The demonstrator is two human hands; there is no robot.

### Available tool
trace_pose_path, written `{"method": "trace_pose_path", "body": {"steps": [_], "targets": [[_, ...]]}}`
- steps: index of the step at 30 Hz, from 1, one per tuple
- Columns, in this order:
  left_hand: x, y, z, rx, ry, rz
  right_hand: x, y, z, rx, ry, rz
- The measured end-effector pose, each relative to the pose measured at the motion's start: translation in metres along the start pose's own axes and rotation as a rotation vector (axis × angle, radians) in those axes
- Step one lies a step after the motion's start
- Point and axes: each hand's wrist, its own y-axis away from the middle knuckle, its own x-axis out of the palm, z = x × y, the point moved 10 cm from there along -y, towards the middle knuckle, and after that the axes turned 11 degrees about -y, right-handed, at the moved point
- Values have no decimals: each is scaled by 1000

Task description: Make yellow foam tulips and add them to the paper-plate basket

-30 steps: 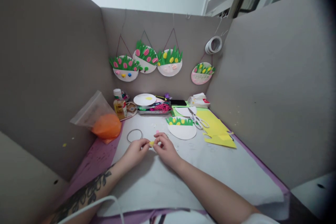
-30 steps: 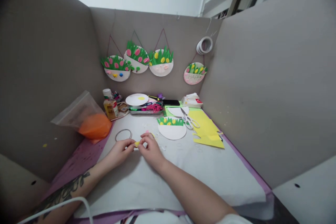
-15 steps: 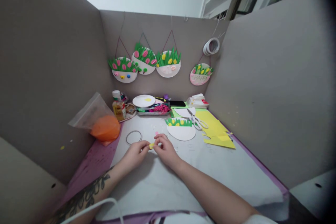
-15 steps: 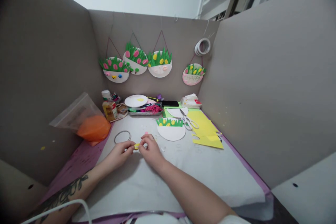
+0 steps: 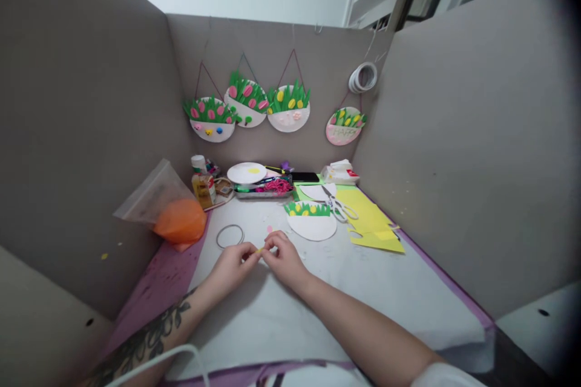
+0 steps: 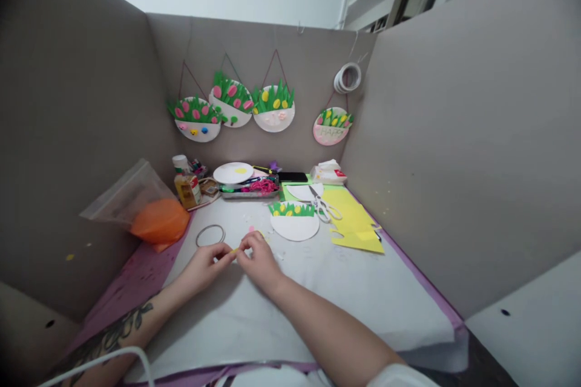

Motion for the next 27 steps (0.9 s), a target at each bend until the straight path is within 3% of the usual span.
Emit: {"method": "trace_pose_path", "body": {"steps": [10, 14, 19, 27], "targets": [[-5, 0, -3, 34, 13, -29, -1, 0, -23, 201, -197, -12], [-4, 0, -1, 28, -1, -32, 2, -1, -11, 136, -160, 59], [-5, 0, 4, 10, -28, -52, 0, 0, 8, 7, -56, 53], [0, -2, 3, -6, 46, 34, -6, 0, -5, 35, -66, 32]]}}
